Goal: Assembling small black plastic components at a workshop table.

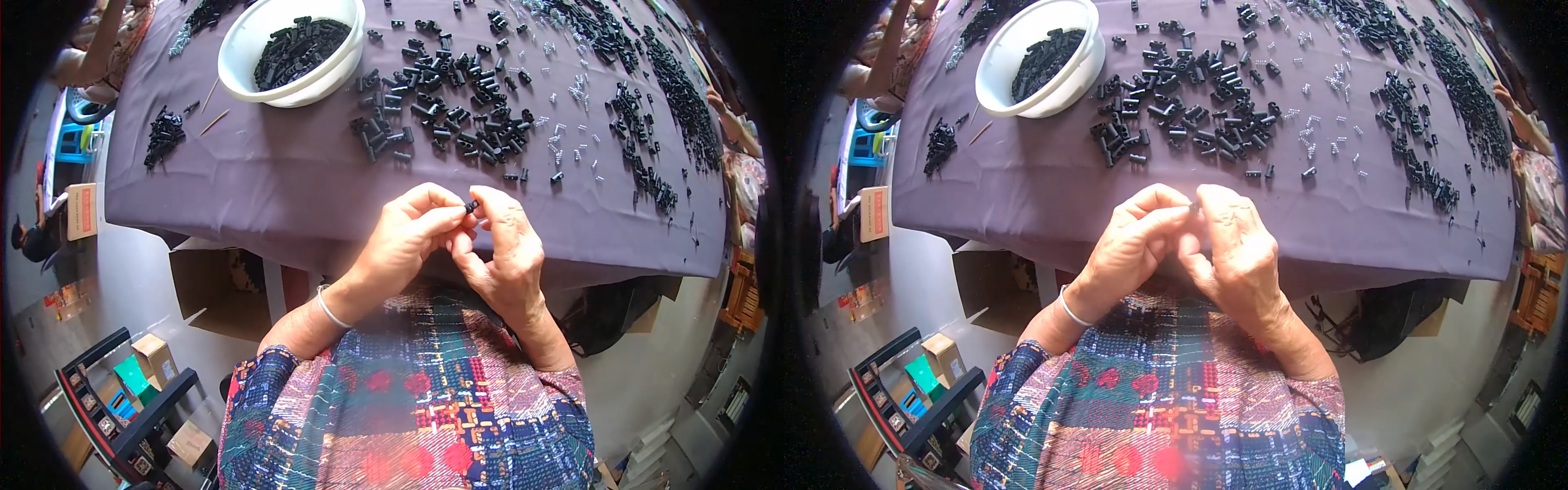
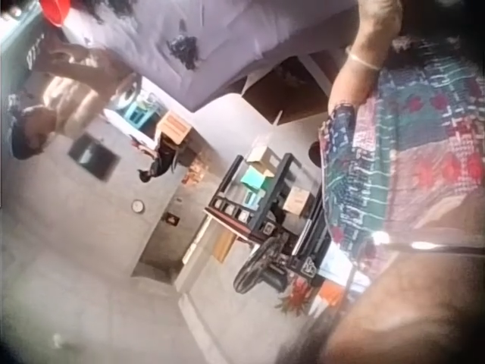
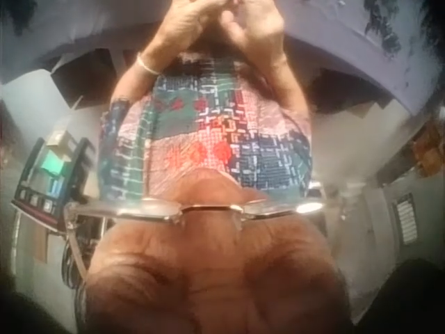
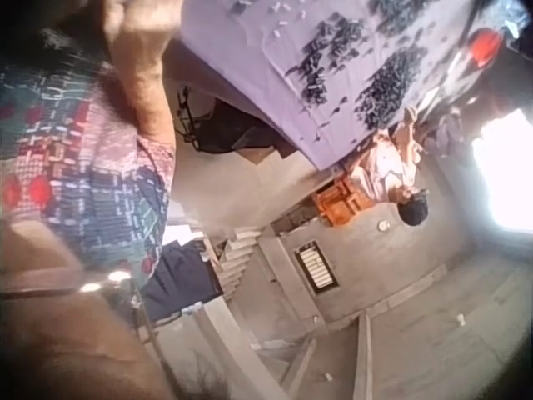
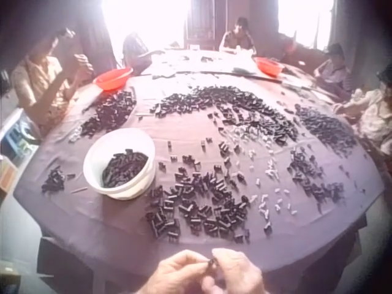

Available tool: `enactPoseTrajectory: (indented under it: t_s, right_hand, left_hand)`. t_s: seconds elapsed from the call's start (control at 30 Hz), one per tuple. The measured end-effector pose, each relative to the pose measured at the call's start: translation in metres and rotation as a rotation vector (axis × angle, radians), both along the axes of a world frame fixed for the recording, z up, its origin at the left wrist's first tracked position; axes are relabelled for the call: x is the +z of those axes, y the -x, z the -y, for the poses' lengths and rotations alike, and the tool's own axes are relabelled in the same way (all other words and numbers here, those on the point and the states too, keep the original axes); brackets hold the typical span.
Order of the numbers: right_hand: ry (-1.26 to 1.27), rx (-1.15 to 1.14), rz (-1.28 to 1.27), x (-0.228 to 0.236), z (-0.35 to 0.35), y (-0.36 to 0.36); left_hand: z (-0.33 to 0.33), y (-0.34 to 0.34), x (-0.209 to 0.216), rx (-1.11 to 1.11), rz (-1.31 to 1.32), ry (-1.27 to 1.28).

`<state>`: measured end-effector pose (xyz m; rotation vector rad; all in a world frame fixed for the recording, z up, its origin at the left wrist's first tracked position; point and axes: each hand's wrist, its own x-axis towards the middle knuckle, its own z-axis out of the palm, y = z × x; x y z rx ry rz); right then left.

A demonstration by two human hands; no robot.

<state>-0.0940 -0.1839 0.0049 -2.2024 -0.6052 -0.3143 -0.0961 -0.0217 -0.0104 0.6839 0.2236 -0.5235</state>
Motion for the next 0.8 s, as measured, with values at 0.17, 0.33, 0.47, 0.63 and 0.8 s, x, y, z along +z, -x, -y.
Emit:
enactPoseTrajectory:
  t_s: [0.17,0.33,0.47,0.63,0.8]
  right_hand:
    - [-0.031,-0.029,0.040,-0.011,0.003,0.001]
    - [-0.108,-0.015,0.016,-0.016,0.006,0.001]
    - [-0.153,0.007,0.039,-0.017,0.005,0.000]
    - [-0.127,0.005,0.076,-0.020,0.003,0.000]
    - [0.062,-0.116,0.158,-0.008,-0.001,-0.001]
  left_hand:
    - [0.003,-0.001,0.003,-0.012,-0.101,0.106]
    - [0.001,0.000,0.003,-0.030,-0.076,0.148]
    - [0.006,0.001,0.003,-0.022,-0.025,-0.035]
    - [0.011,0.002,0.004,0.029,0.029,-0.138]
    - [0.012,-0.001,0.010,0.044,0.058,-0.297]
